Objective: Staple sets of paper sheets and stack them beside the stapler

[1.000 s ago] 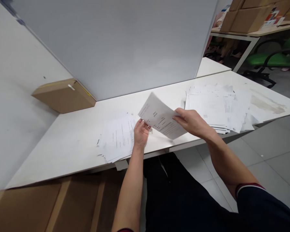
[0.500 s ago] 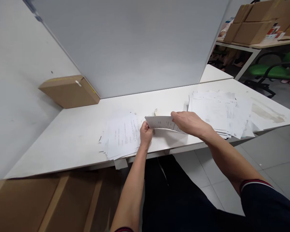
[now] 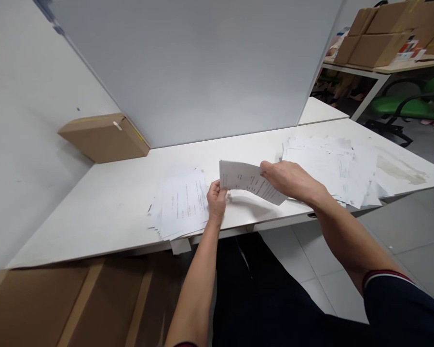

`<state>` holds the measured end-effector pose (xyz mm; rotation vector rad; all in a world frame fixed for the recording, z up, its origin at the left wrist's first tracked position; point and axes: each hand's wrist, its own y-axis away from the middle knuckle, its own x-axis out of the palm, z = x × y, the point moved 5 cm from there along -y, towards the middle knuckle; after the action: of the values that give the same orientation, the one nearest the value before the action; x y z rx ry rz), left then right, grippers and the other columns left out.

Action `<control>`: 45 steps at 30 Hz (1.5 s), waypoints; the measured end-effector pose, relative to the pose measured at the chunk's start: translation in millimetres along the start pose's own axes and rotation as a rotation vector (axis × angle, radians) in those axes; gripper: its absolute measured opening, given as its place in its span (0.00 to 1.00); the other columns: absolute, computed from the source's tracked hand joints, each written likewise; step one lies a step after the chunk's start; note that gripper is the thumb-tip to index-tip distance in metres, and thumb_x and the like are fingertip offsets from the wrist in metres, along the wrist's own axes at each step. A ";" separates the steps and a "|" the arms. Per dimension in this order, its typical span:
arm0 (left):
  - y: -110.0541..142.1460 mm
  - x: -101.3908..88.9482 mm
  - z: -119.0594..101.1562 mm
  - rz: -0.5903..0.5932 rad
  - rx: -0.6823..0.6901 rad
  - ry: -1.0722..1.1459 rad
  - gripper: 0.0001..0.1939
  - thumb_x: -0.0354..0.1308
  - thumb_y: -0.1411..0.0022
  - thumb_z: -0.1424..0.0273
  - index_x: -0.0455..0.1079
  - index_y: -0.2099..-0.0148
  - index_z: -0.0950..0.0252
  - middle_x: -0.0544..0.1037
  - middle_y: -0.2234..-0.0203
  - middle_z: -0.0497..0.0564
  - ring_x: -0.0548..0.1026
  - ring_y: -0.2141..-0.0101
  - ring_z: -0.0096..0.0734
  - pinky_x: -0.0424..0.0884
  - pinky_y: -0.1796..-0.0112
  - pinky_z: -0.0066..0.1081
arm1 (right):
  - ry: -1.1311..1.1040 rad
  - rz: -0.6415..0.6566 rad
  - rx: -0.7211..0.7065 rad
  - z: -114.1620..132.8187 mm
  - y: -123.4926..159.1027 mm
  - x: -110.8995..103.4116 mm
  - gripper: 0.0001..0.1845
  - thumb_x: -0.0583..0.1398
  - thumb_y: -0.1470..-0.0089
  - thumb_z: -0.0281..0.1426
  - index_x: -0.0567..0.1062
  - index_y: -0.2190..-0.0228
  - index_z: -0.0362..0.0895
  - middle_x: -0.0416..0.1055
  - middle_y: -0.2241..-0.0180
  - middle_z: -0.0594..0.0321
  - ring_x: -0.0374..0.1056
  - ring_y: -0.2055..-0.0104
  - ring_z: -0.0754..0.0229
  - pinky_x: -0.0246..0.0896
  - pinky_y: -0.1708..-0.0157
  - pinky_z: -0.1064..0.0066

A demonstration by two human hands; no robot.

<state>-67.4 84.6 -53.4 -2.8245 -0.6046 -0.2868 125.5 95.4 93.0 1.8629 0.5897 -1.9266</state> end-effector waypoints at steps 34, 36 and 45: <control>0.4 -7.0 5.5 -0.099 -0.032 0.002 0.16 0.54 0.41 0.60 0.72 0.59 0.66 0.76 0.74 0.51 0.74 0.75 0.26 0.70 0.71 0.28 | -1.606 -0.211 0.404 -37.7 17.6 95.1 0.16 0.61 0.51 0.39 0.74 0.63 0.42 0.76 0.67 0.60 0.72 0.68 0.58 0.68 0.67 0.67; -0.5 -10.1 5.8 -0.164 0.023 -0.150 0.13 0.53 0.40 0.64 0.71 0.57 0.65 0.76 0.72 0.51 0.75 0.71 0.27 0.71 0.66 0.30 | -1.594 0.020 0.473 -38.2 37.0 103.5 0.15 0.62 0.51 0.37 0.75 0.63 0.42 0.77 0.67 0.58 0.73 0.69 0.57 0.68 0.70 0.69; 4.6 13.0 -0.1 0.103 0.289 -0.832 0.23 0.42 0.40 0.80 0.65 0.46 0.61 0.73 0.56 0.54 0.69 0.54 0.35 0.64 0.50 0.38 | -1.554 0.261 0.569 -53.4 79.2 142.2 0.19 0.60 0.49 0.39 0.74 0.57 0.43 0.77 0.63 0.57 0.74 0.66 0.56 0.69 0.70 0.69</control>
<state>-53.8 85.5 -51.1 -2.5820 -0.5705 0.9544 208.6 60.1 -52.7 0.1270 -0.6906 -2.6704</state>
